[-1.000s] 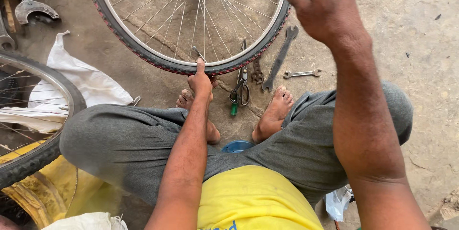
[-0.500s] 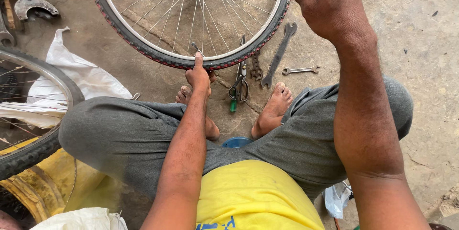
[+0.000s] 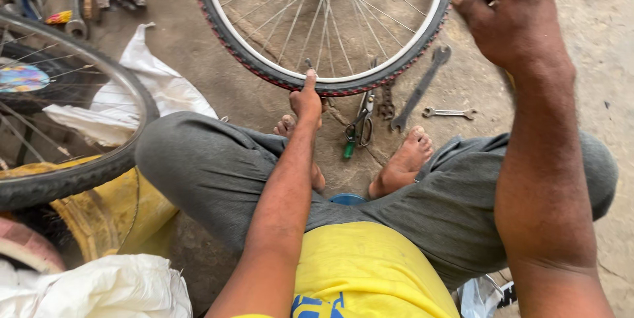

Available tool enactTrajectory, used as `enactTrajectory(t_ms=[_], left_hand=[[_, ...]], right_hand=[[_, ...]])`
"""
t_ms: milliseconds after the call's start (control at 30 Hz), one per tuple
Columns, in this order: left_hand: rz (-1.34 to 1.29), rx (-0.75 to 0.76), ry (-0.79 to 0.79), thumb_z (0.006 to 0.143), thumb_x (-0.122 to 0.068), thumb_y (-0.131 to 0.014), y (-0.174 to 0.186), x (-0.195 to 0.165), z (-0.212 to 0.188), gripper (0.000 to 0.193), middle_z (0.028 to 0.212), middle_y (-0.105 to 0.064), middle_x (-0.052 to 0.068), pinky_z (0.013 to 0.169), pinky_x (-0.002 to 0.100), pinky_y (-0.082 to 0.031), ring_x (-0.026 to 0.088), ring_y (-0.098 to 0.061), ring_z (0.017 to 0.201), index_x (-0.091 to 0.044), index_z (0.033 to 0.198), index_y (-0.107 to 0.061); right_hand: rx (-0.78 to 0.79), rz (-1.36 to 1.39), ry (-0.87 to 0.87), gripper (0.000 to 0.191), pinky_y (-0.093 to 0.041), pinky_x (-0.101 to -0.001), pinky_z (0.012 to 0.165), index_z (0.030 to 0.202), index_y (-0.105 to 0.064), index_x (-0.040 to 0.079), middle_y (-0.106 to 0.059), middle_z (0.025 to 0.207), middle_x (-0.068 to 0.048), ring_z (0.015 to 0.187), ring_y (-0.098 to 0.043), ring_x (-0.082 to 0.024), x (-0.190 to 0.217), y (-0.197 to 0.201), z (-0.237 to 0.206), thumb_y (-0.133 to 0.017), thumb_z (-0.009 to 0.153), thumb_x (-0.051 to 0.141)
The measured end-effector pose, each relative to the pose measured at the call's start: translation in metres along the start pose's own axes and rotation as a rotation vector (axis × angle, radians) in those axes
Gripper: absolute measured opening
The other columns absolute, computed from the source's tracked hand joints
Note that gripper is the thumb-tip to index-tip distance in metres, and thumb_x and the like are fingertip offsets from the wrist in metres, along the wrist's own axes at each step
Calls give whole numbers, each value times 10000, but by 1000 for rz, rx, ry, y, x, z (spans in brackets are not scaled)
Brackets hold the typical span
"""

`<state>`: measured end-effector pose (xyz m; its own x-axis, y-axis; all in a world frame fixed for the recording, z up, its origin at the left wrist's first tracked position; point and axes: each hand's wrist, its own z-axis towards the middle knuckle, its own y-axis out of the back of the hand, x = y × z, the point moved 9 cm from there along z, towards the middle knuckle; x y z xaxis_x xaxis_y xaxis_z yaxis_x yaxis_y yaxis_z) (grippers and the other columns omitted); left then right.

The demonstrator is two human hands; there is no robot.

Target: The person sits on the floor and works on a bicycle wheel, using a screwdriver to pry the tire bead off the rim. They remove the tire, inspect the inner tube, and then use the screwdriver to push the tire bead back onto the rim.

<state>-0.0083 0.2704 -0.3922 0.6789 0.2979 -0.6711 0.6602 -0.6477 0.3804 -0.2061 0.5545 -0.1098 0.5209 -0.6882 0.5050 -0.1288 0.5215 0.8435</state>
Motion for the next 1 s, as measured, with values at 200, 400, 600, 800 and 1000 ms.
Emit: enactTrajectory(t_ms=[200,400,600,800,1000], left_hand=[[-102,117,118,893,-491,-721,-1,-2,-11,583,801,-656,122,424,348,-482,183,-603,557,83,967,-652],[-93,183,135,943,-495,-667,-4,5,-6,561,805,-599,79,410,309,-491,124,-579,546,45,1071,-583],[-78,182,124,960,-481,-674,-4,2,-6,547,797,-600,72,415,313,-502,128,-581,552,51,1050,-584],[-94,168,102,959,-446,-675,0,-8,-16,464,757,-586,75,412,347,-473,150,-565,529,9,981,-587],[-80,184,69,970,-437,-689,-1,-12,-18,467,755,-572,79,415,341,-447,147,-548,526,18,937,-592]], right_hand=[[52,-56,-28,186,-617,-392,792,1201,-743,-52,-736,1094,-226,927,-729,-300,-5,-8,-2,-733,1080,88],[58,-39,-52,202,-618,-387,818,1212,-740,-49,-732,1131,-227,968,-733,-304,-8,-11,-3,-731,1076,99],[75,-26,-76,232,-617,-389,833,1248,-737,-39,-728,1137,-225,981,-731,-304,-4,-10,-1,-745,1087,127],[108,16,-140,225,-617,-384,830,1256,-732,-18,-720,1142,-213,975,-722,-297,-5,-9,1,-721,1101,145],[87,0,-103,236,-612,-398,818,1244,-737,-19,-723,1114,-219,962,-726,-298,-1,-7,3,-737,1081,152]])
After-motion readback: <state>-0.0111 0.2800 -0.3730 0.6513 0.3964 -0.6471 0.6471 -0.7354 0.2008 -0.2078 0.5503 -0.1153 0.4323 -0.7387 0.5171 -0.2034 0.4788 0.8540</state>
